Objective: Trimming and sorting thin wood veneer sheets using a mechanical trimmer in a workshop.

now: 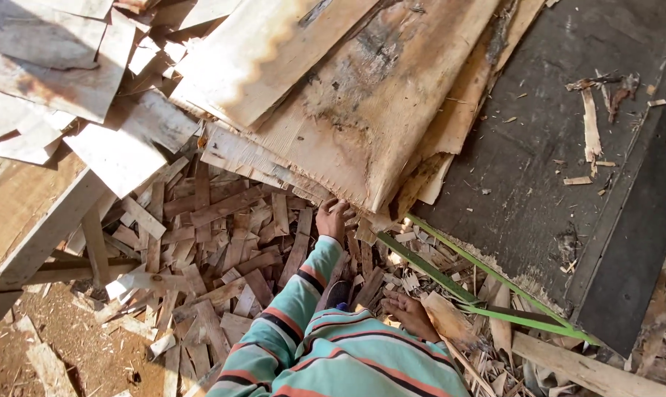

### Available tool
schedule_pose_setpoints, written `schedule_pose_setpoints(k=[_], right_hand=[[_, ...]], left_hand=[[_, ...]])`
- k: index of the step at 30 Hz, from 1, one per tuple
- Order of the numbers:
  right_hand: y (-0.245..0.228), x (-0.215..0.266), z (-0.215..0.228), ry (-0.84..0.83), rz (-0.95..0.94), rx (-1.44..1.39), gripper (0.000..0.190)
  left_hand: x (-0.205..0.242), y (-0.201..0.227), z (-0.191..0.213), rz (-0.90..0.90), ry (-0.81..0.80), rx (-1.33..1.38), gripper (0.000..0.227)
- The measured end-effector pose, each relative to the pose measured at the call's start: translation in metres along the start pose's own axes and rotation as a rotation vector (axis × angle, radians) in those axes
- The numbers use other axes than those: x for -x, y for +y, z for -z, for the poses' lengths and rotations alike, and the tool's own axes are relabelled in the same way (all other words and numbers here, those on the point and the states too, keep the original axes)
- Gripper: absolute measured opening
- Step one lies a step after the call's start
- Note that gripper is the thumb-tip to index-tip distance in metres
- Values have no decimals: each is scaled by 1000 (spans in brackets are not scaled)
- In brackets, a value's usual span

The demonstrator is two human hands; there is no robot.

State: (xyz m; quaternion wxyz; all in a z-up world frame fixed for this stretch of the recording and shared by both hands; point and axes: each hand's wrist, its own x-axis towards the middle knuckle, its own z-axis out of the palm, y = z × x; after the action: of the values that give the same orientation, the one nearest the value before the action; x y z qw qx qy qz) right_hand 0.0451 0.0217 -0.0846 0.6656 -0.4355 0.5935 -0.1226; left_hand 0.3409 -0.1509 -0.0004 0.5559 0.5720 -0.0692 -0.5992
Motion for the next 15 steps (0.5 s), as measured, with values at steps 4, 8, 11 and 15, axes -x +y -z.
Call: schedule_pose_setpoints(k=[4, 8, 11, 15], right_hand=[[-8, 10, 16, 89, -9, 4, 58], [-13, 22, 22, 196, -65, -8, 55], [-12, 12, 16, 226, -86, -72, 54], [-18, -8, -3, 164, -85, -108, 56]], left_hand=[[12, 26, -5, -152, 114, -18, 51], [-22, 78, 10, -312, 109, 214, 59], [-58, 129, 20, -339, 119, 258, 70], [-117, 164, 23, -396, 188, 419, 70]])
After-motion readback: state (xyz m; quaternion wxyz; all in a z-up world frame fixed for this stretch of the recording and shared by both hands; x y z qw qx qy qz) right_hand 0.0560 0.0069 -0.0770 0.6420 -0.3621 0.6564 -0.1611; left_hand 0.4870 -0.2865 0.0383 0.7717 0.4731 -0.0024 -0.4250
